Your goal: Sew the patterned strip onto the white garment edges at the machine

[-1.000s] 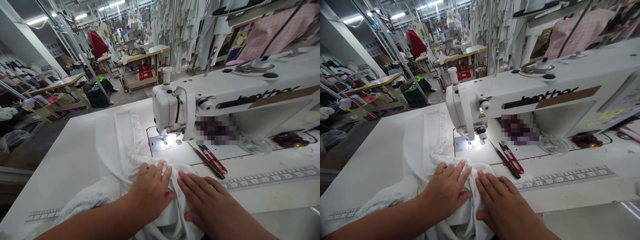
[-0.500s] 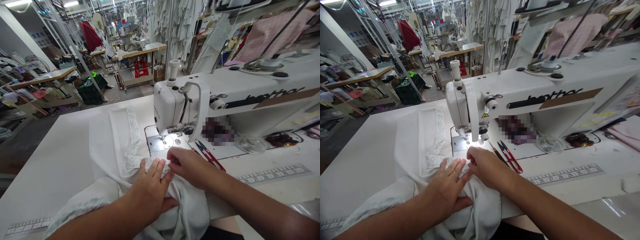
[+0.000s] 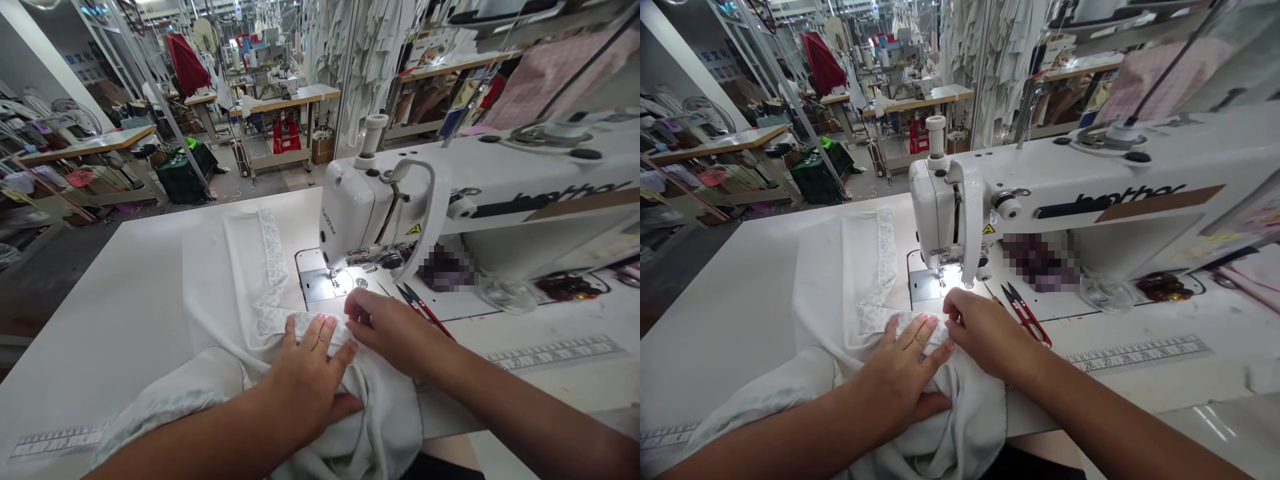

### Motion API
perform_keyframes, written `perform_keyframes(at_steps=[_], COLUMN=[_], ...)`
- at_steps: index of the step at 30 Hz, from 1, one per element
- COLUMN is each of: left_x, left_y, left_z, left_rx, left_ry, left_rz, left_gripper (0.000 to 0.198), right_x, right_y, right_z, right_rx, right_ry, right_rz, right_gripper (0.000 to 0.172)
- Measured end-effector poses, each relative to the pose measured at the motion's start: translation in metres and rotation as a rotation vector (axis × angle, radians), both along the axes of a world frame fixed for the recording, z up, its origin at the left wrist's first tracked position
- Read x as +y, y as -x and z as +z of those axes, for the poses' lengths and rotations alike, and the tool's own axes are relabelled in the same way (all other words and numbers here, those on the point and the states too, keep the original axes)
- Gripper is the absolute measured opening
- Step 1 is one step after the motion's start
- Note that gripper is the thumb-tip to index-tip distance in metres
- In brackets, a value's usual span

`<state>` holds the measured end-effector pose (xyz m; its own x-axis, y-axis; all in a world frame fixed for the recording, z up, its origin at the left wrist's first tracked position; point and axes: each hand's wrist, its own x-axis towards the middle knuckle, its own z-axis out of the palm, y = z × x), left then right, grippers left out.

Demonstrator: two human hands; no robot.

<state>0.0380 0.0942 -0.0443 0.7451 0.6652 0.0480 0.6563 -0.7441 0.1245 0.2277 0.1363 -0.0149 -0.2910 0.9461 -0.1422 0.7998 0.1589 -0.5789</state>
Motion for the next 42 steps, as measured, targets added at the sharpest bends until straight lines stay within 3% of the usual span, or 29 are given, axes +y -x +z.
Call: perform_keyframes(at_steps=[9,17,24,30,32,34,38,42], left_x=[0.0,0.001,0.0,0.001,0.002,0.003,0.005,0.013], left_y=[-0.001,-0.001,0.0,0.0,0.0,0.002,0.007,0.006], left_z=[0.0,0.001,0.001,0.001,0.001,0.002,0.004,0.008], left_rx=[0.007,0.0,-0.001,-0.007,-0.008,-0.02,-0.09,-0.315], left_ry=[0.03,0.036,0.042,0.041,0.052,0.061,0.104,0.129], left_rz=[0.005,0.007,0.007,0.0,0.002,-0.001,-0.018,0.083], left_gripper=[0.069,0.062,0.067,0.064,0.063,0.065,0.061,0.034], right_x=[-0.006,0.001,-0.002,-0.003,-0.006,-0.011,-0.019,-0.018], right_y=[0.011,0.001,0.005,0.002,0.0,-0.006,-0.037,-0.08], right_z=[-0.006,0.004,-0.005,-0.013,-0.012,-0.011,-0.009,-0.015], right_rx=[-0.087,0.146,0.12,0.671,0.698,0.603,0.27,-0.068], right_ry=[0.028,0.076,0.14,0.393,0.424,0.37,0.075,-0.188], right_rz=[0.035,-0.077,-0.029,-0.045,-0.05,-0.066,-0.205,-0.318], right_gripper=[0.018,0.011,0.025,0.018,0.016,0.014,0.017,0.023])
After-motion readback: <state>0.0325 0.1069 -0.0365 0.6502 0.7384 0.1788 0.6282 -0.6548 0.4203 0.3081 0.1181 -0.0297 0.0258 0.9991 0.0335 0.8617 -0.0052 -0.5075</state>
